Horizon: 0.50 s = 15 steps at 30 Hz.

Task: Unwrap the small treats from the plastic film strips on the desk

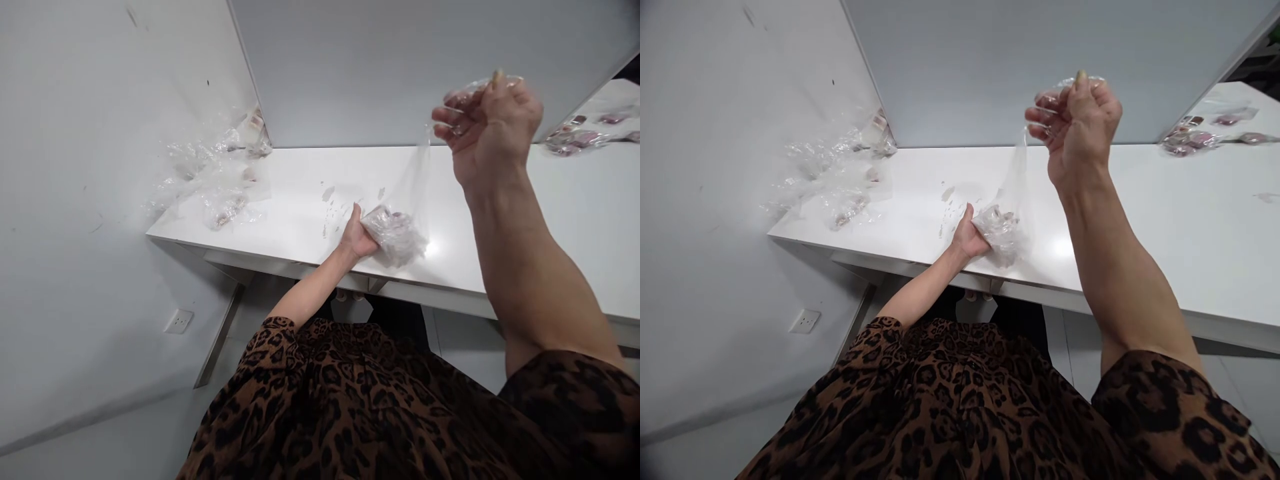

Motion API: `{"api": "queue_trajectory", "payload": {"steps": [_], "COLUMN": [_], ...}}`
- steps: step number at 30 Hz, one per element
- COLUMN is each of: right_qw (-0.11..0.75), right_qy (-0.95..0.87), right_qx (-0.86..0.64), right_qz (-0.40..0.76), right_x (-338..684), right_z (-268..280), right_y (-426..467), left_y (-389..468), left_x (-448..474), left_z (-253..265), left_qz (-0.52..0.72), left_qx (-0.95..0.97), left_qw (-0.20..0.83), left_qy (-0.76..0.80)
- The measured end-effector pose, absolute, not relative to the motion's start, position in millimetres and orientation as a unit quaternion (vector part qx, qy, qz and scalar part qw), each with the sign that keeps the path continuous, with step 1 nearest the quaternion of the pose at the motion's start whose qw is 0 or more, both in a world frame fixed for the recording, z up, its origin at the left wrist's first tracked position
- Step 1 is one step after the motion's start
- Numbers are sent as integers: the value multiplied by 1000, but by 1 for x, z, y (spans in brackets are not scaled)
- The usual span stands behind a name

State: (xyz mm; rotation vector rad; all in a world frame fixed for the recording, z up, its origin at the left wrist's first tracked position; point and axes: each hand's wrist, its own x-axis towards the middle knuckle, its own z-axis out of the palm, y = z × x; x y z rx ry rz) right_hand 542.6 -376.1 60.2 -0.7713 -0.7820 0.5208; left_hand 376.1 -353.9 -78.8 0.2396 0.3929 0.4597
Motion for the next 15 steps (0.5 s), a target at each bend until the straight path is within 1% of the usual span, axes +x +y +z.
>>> {"api": "queue_trajectory", "payload": {"steps": [4, 11, 13, 15], "right_qw": [831, 820, 827, 844], "right_qy": [-332, -424, -419, -385], "right_qx": [-372, -312, -309, -320], "right_qz": [249, 225, 211, 194], "right_x": [544, 553, 572, 596], "right_z": [80, 114, 119, 115], "right_y": [-342, -339, -349, -362], "left_y": [-358, -348, -342, -334], "left_x": [382, 406, 412, 416], "left_z": [-80, -67, -64, -63], "left_qz": [255, 221, 244, 292], "left_qx": [129, 254, 262, 264], "left_qw": [937, 909, 896, 878], "left_qy": [200, 244, 262, 273]}}
